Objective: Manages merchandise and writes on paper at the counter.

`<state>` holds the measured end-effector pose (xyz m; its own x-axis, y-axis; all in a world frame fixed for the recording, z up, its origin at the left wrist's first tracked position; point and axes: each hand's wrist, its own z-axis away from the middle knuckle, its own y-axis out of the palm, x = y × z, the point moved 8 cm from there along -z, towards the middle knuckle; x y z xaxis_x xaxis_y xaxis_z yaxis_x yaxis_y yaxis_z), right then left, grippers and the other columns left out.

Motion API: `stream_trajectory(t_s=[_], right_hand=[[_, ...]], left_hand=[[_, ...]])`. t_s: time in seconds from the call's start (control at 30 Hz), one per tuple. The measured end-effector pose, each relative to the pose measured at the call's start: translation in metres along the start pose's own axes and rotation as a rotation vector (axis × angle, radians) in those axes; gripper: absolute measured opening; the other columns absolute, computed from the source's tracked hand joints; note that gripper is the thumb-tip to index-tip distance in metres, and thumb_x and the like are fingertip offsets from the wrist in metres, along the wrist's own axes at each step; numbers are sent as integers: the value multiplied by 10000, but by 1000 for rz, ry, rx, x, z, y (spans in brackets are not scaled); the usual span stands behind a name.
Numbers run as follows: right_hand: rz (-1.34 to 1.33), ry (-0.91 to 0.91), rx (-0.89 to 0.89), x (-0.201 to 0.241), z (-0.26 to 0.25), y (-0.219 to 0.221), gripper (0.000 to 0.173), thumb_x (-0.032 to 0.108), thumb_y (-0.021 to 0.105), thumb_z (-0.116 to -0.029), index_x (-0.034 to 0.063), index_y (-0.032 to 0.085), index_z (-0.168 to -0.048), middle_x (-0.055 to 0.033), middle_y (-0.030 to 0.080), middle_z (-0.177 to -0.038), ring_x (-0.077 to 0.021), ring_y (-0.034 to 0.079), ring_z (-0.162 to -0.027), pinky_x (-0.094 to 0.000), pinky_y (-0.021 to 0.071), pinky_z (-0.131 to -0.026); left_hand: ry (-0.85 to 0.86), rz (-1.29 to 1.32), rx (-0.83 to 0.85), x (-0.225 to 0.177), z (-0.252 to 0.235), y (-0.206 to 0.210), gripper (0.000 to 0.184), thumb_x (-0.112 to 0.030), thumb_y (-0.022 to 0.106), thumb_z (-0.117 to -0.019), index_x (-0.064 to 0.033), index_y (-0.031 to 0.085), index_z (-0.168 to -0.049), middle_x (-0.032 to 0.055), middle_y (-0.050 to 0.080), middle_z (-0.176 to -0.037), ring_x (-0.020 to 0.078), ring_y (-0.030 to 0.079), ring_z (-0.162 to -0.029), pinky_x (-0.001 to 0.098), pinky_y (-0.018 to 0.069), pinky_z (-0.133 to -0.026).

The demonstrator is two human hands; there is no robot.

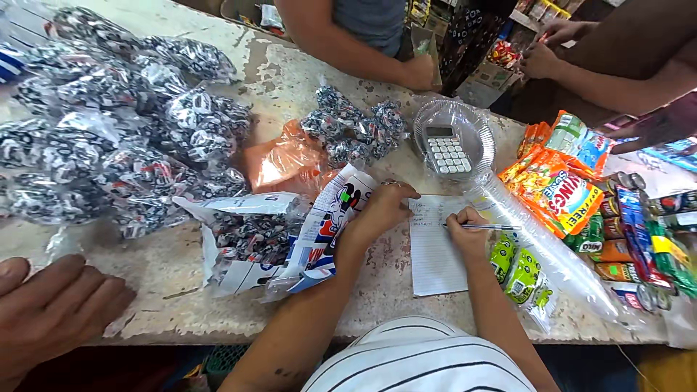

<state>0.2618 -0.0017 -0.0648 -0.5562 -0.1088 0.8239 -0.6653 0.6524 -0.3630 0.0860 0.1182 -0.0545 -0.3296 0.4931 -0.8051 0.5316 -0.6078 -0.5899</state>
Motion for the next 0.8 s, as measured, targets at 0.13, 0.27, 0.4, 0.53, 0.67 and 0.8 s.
stream_trajectory(t_s=[0.13,0.27,0.4,0.53,0.67,0.8], right_hand=[[14,-10,0,-1,1,0,321,4,687,-790,143,472,-596,72,493,-559,-7,482,-512,-183,418,-485],[-95,141,-58,0,-2,-7,323,7,651,-856,151,489,-617,69,512,-552,-26,501,-489,-203,441,-470],[-263,366,139,16,-1,19,262,87,640,-981,80,555,-733,-3,632,-614,-90,613,-501,-245,534,-472],[-260,138,174,26,6,41,240,58,770,-855,101,596,-695,40,615,-593,-32,578,-500,-200,504,-475],[-232,-46,187,24,12,48,231,21,718,-836,89,595,-652,53,577,-592,-6,545,-544,-177,468,-516],[-236,-87,192,24,12,50,253,1,707,-824,91,569,-632,50,552,-583,-9,526,-539,-177,451,-509]], left_hand=[[-23,-6,7,-1,0,0,295,-15,775,-868,-49,756,-1160,141,686,-1270,321,639,-1167,475,517,-987],[-42,-8,14,1,0,1,302,-27,779,-872,-59,755,-1170,133,685,-1275,324,627,-1194,474,515,-998],[-69,3,23,1,-1,0,304,-24,773,-877,-58,746,-1179,129,680,-1280,314,635,-1170,470,526,-976],[-57,11,27,2,-1,1,307,-17,775,-868,-50,743,-1171,133,681,-1276,320,620,-1205,484,512,-1005],[-30,18,-9,1,0,-1,301,-8,778,-855,-56,756,-1152,127,696,-1256,327,614,-1214,506,486,-1030],[-55,25,13,1,0,-1,308,-27,771,-870,-65,752,-1176,127,686,-1283,335,622,-1203,543,484,-1021]])
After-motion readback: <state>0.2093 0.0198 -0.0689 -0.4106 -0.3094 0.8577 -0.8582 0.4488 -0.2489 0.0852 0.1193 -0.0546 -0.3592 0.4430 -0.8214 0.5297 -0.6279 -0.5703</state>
